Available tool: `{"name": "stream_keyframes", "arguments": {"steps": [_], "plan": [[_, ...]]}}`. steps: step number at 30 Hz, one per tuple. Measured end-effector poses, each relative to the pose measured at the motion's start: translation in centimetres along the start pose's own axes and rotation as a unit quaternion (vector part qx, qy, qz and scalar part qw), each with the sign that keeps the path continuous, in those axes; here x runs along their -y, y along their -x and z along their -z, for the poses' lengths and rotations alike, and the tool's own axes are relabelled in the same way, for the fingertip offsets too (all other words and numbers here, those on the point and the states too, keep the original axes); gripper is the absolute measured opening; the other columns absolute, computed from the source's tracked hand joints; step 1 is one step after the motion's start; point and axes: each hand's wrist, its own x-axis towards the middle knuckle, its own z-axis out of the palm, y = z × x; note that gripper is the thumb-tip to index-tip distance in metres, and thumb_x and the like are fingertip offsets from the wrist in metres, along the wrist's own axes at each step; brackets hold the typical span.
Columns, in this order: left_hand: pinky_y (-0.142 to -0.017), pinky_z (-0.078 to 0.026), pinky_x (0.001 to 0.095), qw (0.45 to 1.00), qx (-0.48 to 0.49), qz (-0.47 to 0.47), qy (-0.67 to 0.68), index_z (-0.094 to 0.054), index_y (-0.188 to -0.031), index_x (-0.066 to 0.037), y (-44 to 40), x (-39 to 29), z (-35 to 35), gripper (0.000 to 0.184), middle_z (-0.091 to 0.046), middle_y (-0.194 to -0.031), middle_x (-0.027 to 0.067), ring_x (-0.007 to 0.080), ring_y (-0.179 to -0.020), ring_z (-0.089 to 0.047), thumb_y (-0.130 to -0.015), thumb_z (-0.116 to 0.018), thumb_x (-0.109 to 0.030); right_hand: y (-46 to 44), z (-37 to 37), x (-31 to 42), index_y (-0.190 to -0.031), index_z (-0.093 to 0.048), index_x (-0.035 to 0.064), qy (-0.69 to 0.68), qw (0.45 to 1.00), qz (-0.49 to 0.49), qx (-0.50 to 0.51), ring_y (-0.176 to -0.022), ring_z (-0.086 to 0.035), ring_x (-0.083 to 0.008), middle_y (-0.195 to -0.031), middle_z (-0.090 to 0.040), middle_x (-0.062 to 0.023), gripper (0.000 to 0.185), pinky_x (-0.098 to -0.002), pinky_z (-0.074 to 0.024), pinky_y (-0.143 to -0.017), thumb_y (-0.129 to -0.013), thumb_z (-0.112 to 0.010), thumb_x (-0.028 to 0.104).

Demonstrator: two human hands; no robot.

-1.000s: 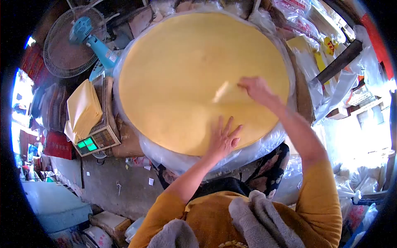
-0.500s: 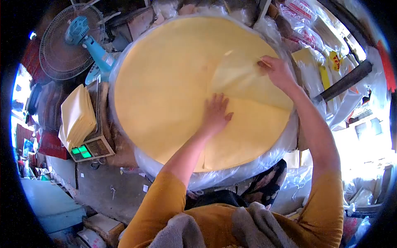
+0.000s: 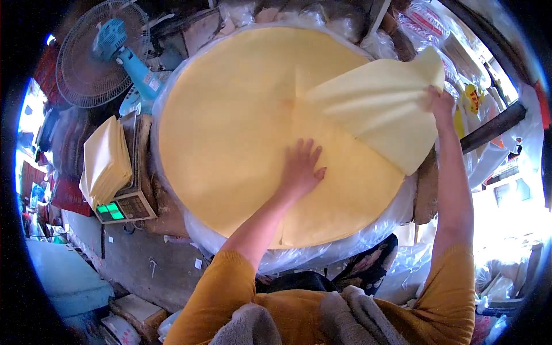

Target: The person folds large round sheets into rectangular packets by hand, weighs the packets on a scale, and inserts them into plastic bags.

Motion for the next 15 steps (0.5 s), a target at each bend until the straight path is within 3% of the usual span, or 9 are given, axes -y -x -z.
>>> {"name": "stream_keyframes", "arguments": {"steps": [2,3,5,6,8,11,14,15], "plan": [[-0.104,-0.014,0.0572,1.000,-0.001,0.000,-0.002,-0.037,-0.132,-0.011,-0.1,0.0,-0.2,0.057,-0.027,-0.141,0.0148,0.0351,-0.131,-0.022,-0.085,-0.046,-0.043,0.4,0.7,-0.9,-0.095,-0.065,0.0049,-0.075,0.995,-0.059,-0.003,-0.062,-0.060,-0.0132,-0.077,-0.063,-0.0033,0.024,-0.0292,-0.0486,-0.057,-0.082,-0.061,0.024],[-0.104,-0.014,0.0577,1.000,0.002,0.004,-0.006,-0.037,-0.132,-0.011,-0.1,0.0,-0.1,0.057,-0.027,-0.141,0.0147,0.0349,-0.131,-0.022,-0.085,-0.046,-0.043,0.6,1.0,-0.3,-0.096,-0.064,0.0030,0.007,0.999,-0.043,-0.015,-0.064,-0.060,-0.0123,-0.077,-0.063,-0.0034,0.023,-0.0279,-0.0495,-0.059,-0.083,-0.061,0.021],[-0.103,-0.012,0.0587,1.000,0.007,0.010,-0.014,-0.037,-0.132,-0.011,-0.2,-0.2,-0.2,0.057,-0.026,-0.141,0.0146,0.0344,-0.131,-0.022,-0.085,-0.046,-0.042,1.7,1.2,1.5,-0.097,-0.063,0.0030,-0.109,0.992,-0.049,0.027,-0.065,-0.060,-0.0117,-0.078,-0.063,-0.0036,0.022,-0.0273,-0.0494,-0.059,-0.084,-0.059,0.021],[-0.103,-0.012,0.0594,0.996,0.072,0.027,-0.053,-0.037,-0.132,-0.011,-1.1,-0.6,0.4,0.057,-0.026,-0.142,0.0145,0.0342,-0.131,-0.021,-0.086,-0.045,-0.043,1.9,1.2,2.7,-0.097,-0.063,0.0030,-0.167,0.984,-0.050,0.046,-0.065,-0.060,-0.0115,-0.078,-0.063,-0.0037,0.022,-0.0270,-0.0493,-0.059,-0.085,-0.059,0.020],[-0.103,-0.010,0.0608,0.968,0.209,0.055,-0.127,-0.036,-0.133,-0.011,-3.7,-2.4,1.5,0.058,-0.025,-0.142,0.0144,0.0338,-0.132,-0.020,-0.086,-0.045,-0.043,2.7,1.6,5.6,-0.097,-0.063,0.0030,-0.115,0.990,0.029,0.073,-0.065,-0.060,-0.0106,-0.078,-0.063,-0.0030,0.022,-0.0262,-0.0487,-0.059,-0.086,-0.058,0.021],[-0.104,-0.010,0.0594,0.996,0.070,-0.019,-0.054,-0.036,-0.134,-0.014,-6.7,-4.9,-5.4,0.058,-0.022,-0.144,0.0117,0.0334,-0.134,-0.015,-0.086,-0.043,-0.046,2.5,0.3,5.6,-0.097,-0.063,0.0037,0.005,0.989,0.136,0.062,-0.066,-0.059,-0.0096,-0.078,-0.063,-0.0023,0.023,-0.0256,-0.0478,-0.059,-0.086,-0.058,0.023],[-0.102,-0.006,0.0621,0.990,0.011,-0.081,0.118,-0.034,-0.136,-0.021,-7.1,-9.5,-4.9,0.057,-0.016,-0.147,0.0082,0.0352,-0.135,-0.006,-0.087,-0.039,-0.049,3.6,-0.2,9.6,-0.098,-0.063,0.0046,0.018,0.984,0.126,0.125,-0.067,-0.059,-0.0098,-0.077,-0.063,-0.0033,0.025,-0.0263,-0.0472,-0.060,-0.086,-0.058,0.026],[-0.102,-0.005,0.0628,0.990,0.042,-0.078,0.110,-0.033,-0.136,-0.023,-6.8,-10.0,-4.8,0.056,-0.015,-0.147,0.0074,0.0356,-0.135,-0.004,-0.087,-0.039,-0.049,4.0,-0.3,11.6,-0.099,-0.063,0.0048,0.000,0.981,0.102,0.164,-0.067,-0.059,-0.0101,-0.076,-0.063,-0.0039,0.026,-0.0267,-0.0471,-0.061,-0.086,-0.058,0.027]]}}
